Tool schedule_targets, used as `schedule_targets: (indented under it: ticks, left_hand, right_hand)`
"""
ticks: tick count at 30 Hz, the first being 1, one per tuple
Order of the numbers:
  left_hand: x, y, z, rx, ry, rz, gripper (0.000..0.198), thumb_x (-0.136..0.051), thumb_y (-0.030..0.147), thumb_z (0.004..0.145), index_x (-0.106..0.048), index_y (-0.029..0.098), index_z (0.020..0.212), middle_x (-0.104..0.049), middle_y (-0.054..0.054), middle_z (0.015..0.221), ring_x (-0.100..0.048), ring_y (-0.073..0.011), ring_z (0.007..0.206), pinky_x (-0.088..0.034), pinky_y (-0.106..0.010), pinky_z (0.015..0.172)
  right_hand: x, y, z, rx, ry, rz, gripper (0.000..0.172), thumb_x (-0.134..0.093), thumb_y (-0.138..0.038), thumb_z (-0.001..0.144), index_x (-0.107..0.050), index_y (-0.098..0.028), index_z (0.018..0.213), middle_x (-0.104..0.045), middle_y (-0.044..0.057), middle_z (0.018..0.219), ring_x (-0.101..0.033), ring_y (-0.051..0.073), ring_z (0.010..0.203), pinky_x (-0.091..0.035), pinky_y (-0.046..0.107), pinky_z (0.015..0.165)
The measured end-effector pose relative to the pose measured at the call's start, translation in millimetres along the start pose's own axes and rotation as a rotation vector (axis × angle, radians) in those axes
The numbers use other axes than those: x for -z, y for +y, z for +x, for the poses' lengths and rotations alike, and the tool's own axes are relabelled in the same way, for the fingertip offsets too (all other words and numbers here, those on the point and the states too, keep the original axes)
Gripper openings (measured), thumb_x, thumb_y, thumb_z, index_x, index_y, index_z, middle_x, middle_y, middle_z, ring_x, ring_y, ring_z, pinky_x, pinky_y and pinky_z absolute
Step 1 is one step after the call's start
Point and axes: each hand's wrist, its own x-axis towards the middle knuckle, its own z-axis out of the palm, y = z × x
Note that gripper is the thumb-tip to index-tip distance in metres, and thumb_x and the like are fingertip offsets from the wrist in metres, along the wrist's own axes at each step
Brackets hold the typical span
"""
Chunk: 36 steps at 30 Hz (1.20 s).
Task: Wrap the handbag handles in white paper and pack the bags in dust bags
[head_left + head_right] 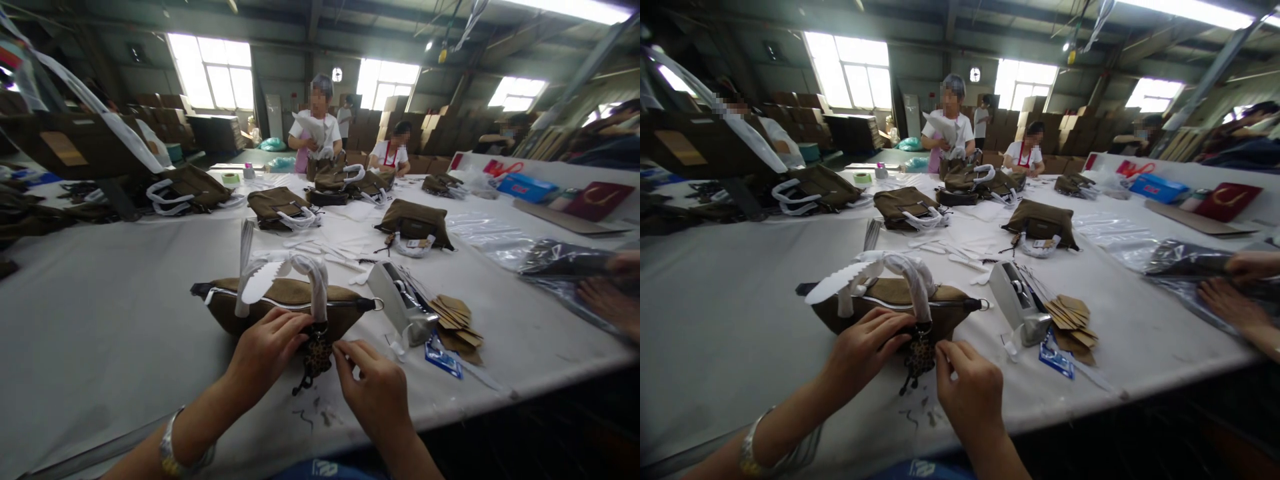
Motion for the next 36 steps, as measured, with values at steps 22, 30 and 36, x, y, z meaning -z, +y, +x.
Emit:
schedule_targets:
  ticks: [22,30,36]
  left_hand:
    - [32.4,-7,2,-0.004,0.074,0.083,0.015,-0.055,0.016,0.098,-0.067,0.020,0.106,-0.069,-0.005,0.106,-0.066,-0.0194,0.094,-0.055,-0.029,0.077]
    - [37.5,16,15,0.632,-0.092,-0.941,0.015,-0.070,0.034,0.090,-0.067,0.019,0.088,-0.072,-0.006,0.112,-0.068,-0.0127,0.076,-0.053,-0.019,0.059]
    - [19.5,24,21,0.565,-0.074,-0.982,0.013,-0.070,0.032,0.090,-0.075,0.021,0.088,-0.075,-0.002,0.083,-0.068,-0.0138,0.074,-0.052,-0.021,0.064]
  right_hand:
    - [25,17,-3,-0.024,0.068,0.094,0.014,-0.064,-0.026,0.094,-0.076,-0.026,0.102,-0.077,0.002,0.096,-0.073,0.017,0.083,-0.053,0.025,0.077]
    - [28,1,5,-0.544,-0.023,1.168,0.018,-0.081,-0.037,0.080,-0.078,-0.025,0.093,-0.074,0.004,0.077,-0.066,0.013,0.061,-0.049,0.019,0.052]
    - [6,-4,8,-0.575,-0.029,1.337,0.013,-0.082,-0.033,0.080,-0.080,-0.025,0.090,-0.071,0.002,0.080,-0.063,0.010,0.067,-0.049,0.019,0.061]
